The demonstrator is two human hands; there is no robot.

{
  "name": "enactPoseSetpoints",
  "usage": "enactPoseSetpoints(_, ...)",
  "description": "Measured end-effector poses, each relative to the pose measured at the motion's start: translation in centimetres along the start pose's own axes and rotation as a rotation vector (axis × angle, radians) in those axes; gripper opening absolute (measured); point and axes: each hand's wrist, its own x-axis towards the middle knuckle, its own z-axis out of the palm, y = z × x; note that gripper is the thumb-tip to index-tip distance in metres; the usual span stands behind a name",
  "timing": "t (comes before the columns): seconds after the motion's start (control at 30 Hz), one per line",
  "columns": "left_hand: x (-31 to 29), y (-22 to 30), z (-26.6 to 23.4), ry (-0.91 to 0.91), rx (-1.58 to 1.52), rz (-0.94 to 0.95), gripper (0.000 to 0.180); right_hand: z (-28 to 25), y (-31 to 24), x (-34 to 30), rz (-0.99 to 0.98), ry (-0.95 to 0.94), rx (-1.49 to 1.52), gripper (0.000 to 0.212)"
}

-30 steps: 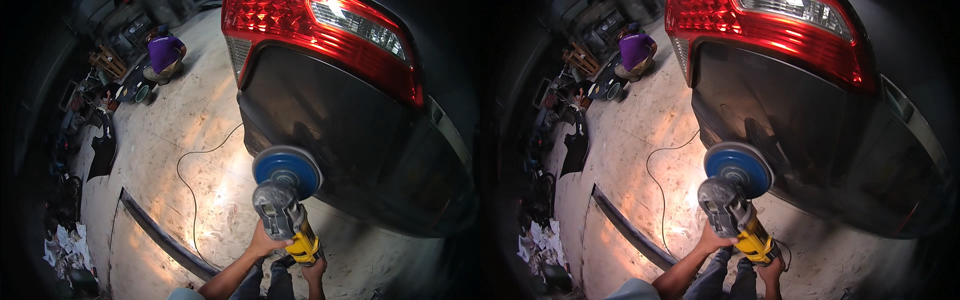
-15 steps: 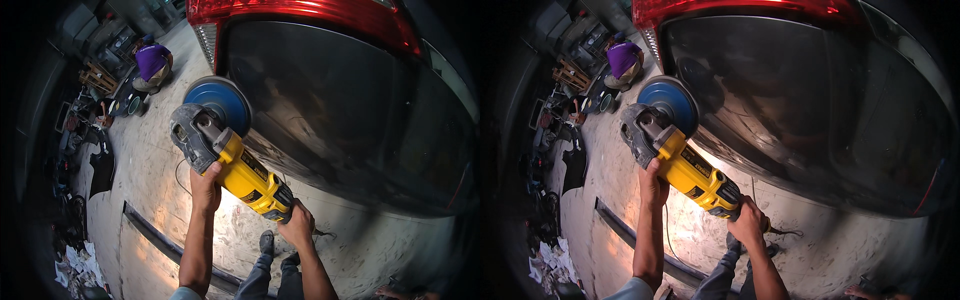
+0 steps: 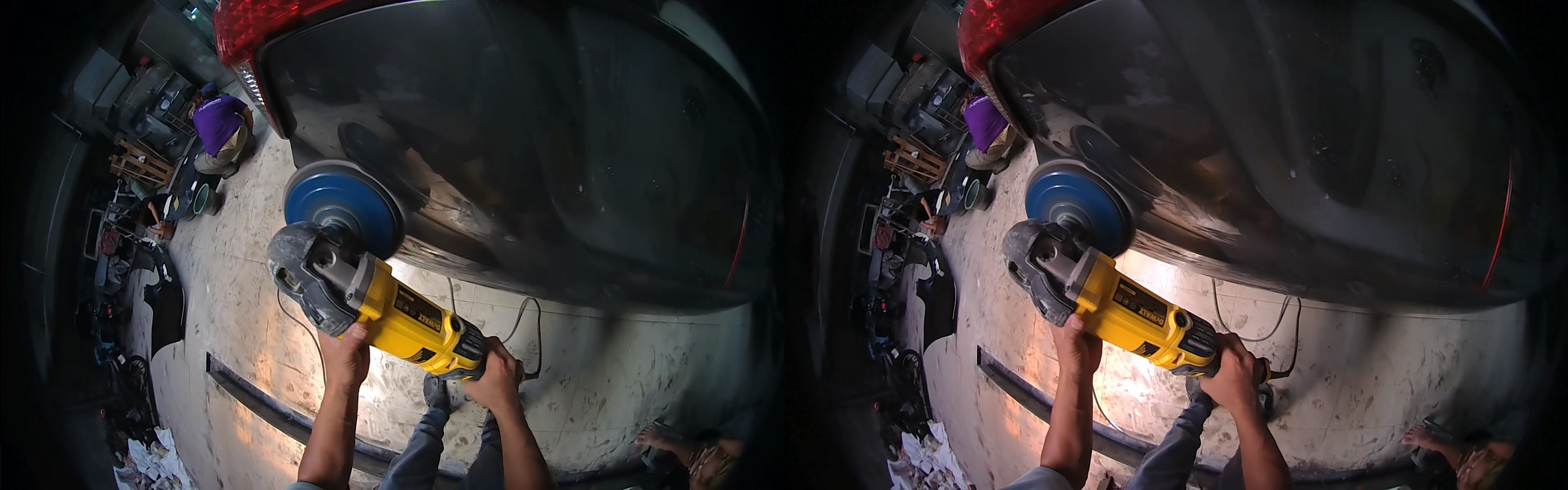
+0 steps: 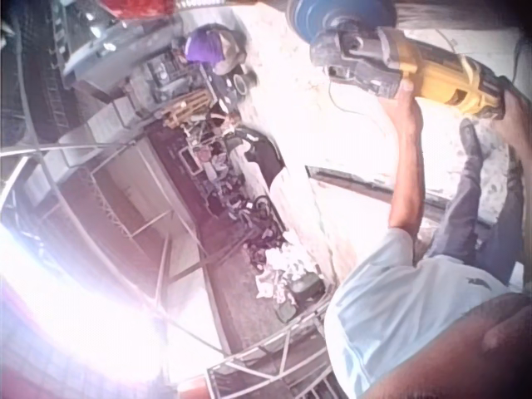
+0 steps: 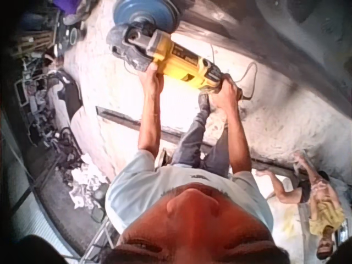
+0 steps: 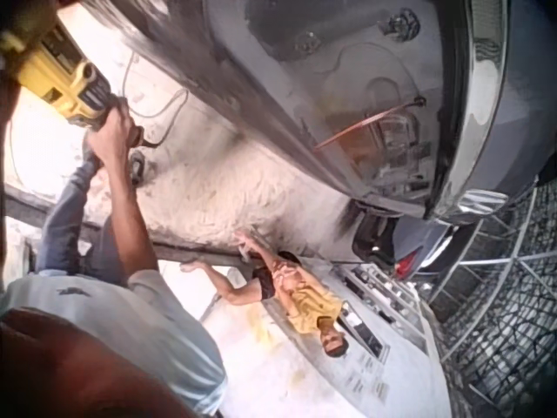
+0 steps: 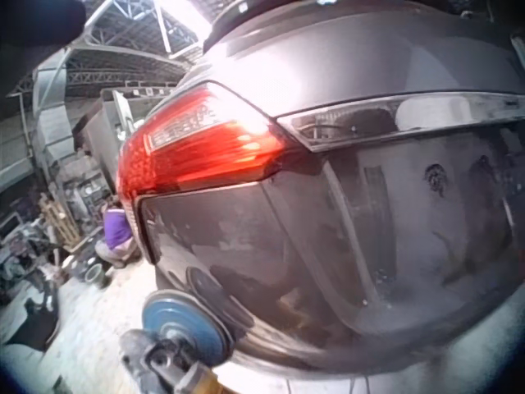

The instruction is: The person sands the rear bumper of a car using an electric sander after applying a filler by hand.

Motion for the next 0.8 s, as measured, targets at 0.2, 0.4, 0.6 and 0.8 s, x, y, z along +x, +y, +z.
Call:
enactPoseSetpoints(0.2, -5.6, -4.0, 3.4, -0.035, -0.147, -0.095, 0.076, -3.3, 6.8, -3.2, 0.013, 0.052, -0.099, 0.048)
enactPoseSetpoints(0.4, -11.1, -7.9, 6.6, -0.055, 0.071, -0.192, 0.059, -7.9, 11.8, -6.2, -0.055, 0.139, -0.128, 0.043)
enactPoseSetpoints(0.6, -14.9, -10.0, 10.8, -0.077, 0.107, -0.220, 0.059, -11.2, 16.4, -9.2, -0.023, 0.151, -0.177, 0.040)
enactPoseSetpoints(0.8, -17.4, -11.3, 14.4, -0.139, 0.177, -0.253, 0.052, -14.7, 18.7, -10.7, -0.067, 0.194, -0.114, 0.045)
